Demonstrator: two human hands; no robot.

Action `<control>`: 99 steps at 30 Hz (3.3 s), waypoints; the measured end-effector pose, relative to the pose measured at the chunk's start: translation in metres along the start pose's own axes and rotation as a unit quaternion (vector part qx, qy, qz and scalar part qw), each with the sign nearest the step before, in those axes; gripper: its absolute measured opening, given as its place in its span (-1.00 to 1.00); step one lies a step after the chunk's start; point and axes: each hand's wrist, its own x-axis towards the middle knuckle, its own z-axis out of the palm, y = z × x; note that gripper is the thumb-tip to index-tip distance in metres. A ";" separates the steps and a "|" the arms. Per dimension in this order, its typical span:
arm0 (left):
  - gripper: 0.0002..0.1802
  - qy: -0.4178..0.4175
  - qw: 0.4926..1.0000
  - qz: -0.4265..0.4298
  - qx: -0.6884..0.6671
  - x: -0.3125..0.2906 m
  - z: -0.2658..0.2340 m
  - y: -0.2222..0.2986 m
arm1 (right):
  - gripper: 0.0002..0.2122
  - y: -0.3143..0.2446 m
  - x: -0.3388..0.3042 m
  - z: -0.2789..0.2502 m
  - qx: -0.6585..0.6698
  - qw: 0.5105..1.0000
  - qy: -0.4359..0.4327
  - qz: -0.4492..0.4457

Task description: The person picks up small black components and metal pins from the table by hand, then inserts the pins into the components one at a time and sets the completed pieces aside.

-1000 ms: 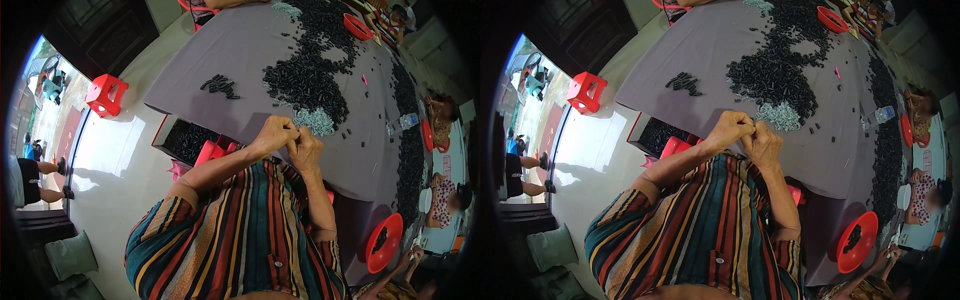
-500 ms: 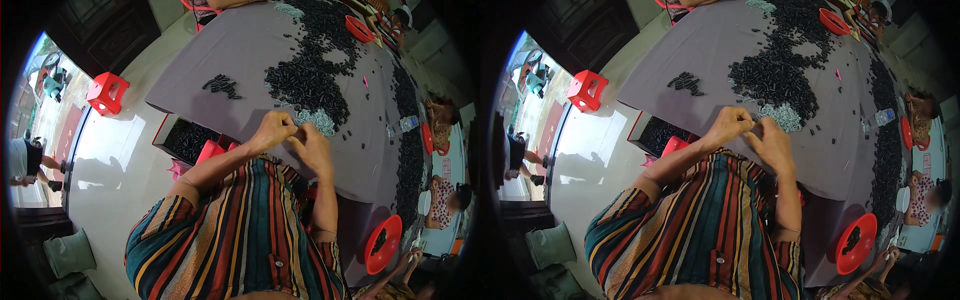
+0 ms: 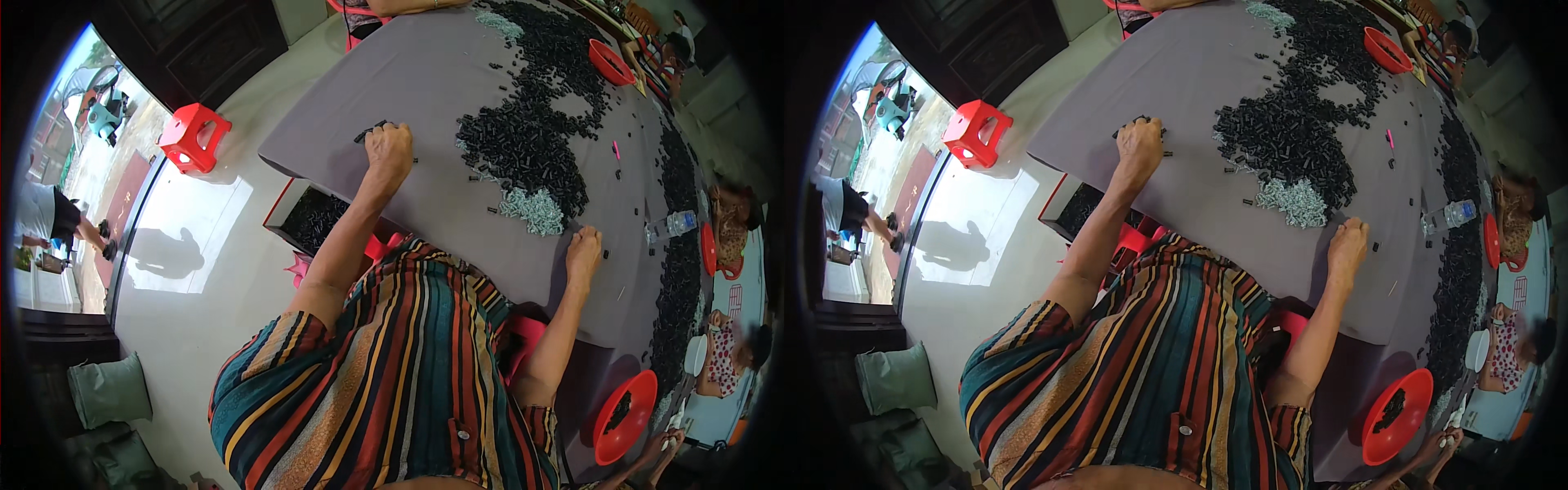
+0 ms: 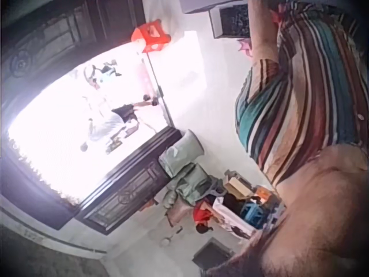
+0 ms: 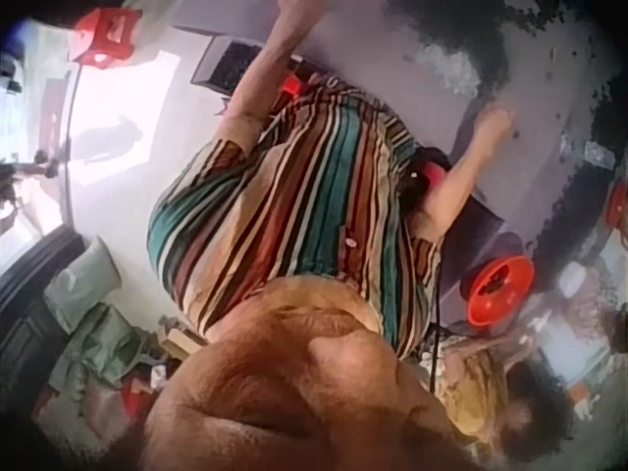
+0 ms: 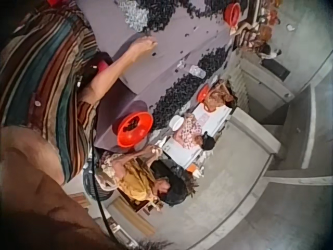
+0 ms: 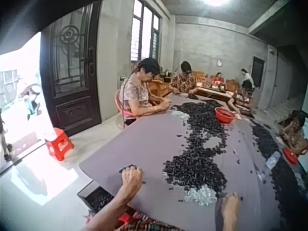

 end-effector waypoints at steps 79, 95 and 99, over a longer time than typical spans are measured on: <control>-0.82 -0.153 0.591 -0.069 -0.789 -0.020 -0.058 0.061 | -0.94 -0.171 0.007 0.040 0.126 0.950 -0.029 -0.284; -0.86 -0.165 0.620 -0.044 -0.766 -0.018 -0.064 0.056 | -0.97 -0.141 0.018 0.026 0.196 0.952 -0.028 -0.233; -0.89 -0.134 0.622 -0.056 -0.769 -0.019 -0.062 0.056 | -0.96 -0.148 0.014 0.028 0.188 0.945 -0.026 -0.268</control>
